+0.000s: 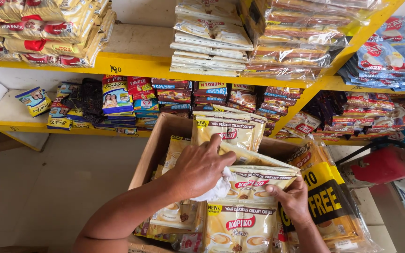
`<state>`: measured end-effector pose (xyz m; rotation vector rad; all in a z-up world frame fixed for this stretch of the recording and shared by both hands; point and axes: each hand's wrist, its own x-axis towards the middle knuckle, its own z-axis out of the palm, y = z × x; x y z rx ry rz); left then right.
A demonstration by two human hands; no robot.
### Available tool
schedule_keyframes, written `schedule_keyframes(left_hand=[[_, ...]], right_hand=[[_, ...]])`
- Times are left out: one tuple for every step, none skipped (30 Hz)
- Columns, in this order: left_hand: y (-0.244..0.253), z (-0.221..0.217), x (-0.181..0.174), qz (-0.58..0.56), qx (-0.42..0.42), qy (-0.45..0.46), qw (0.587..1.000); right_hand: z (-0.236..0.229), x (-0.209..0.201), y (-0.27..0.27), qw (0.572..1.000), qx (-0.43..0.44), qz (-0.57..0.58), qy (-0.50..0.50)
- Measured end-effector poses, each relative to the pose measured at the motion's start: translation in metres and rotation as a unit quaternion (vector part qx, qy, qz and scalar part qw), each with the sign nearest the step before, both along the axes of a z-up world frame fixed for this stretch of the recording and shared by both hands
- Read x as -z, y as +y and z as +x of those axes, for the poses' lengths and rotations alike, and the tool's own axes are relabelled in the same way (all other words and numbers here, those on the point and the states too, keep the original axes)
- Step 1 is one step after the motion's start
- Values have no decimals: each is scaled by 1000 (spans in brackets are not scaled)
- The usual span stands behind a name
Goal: Cleaning coffee packets with a cloth and arranging them on a grocery store shelf.
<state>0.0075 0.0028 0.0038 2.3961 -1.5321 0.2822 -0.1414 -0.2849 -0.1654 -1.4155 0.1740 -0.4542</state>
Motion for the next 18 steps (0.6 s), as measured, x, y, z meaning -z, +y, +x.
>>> schedule_keyframes(left_hand=[[-1, 2, -3, -10, -5, 11, 1000], [-2, 3, -6, -21, -11, 21, 1000], [-1, 2, -8, -20, -10, 21, 1000], [-1, 1, -10, -32, -4, 28, 999], [0, 0, -13, -43, 1, 34, 998], [0, 0, -14, -42, 2, 34, 999], [0, -1, -15, -56, 10, 16, 998], [0, -2, -16, -70, 18, -2, 997], [3, -2, -16, -70, 18, -2, 997], [5, -1, -16, -73, 51, -41, 995], [7, -1, -17, -76, 84, -79, 990], [8, -1, -21, -76, 84, -80, 990], [10, 0, -26, -96, 115, -64, 987], [11, 0, -30, -116, 145, -49, 981], [14, 0, -38, -119, 145, -50, 981], [18, -1, -45, -131, 157, -53, 977], [22, -2, -53, -141, 168, -54, 974], [24, -4, -61, -141, 167, -54, 974]], right_hand=[[-2, -3, -2, 1000, -5, -4, -15], [-4, -6, -4, 999, -9, -8, -29], [-6, -9, -4, 999, -8, -7, -30], [-8, -12, -3, 999, -7, 6, -34], [-10, -15, -3, 999, -7, 20, -38], [-12, -22, -1, 999, -6, 21, -39], [-14, -28, 0, 999, -18, 34, -37], [-15, -34, 1, 998, -29, 47, -34], [-17, -33, -2, 998, -29, 48, -34], [-18, -31, -4, 998, -35, 28, -45], [-19, -30, -8, 998, -41, 7, -56], [-21, -28, -9, 998, -41, 7, -56], [-22, -28, -11, 996, -64, 19, -64], [-23, -27, -12, 993, -87, 31, -72], [-23, -37, -7, 993, -87, 29, -73], [-23, -47, -2, 993, -106, -9, -45], [-24, -56, 4, 991, -127, -44, -17], [-35, -21, -17, 991, -128, -44, -16]])
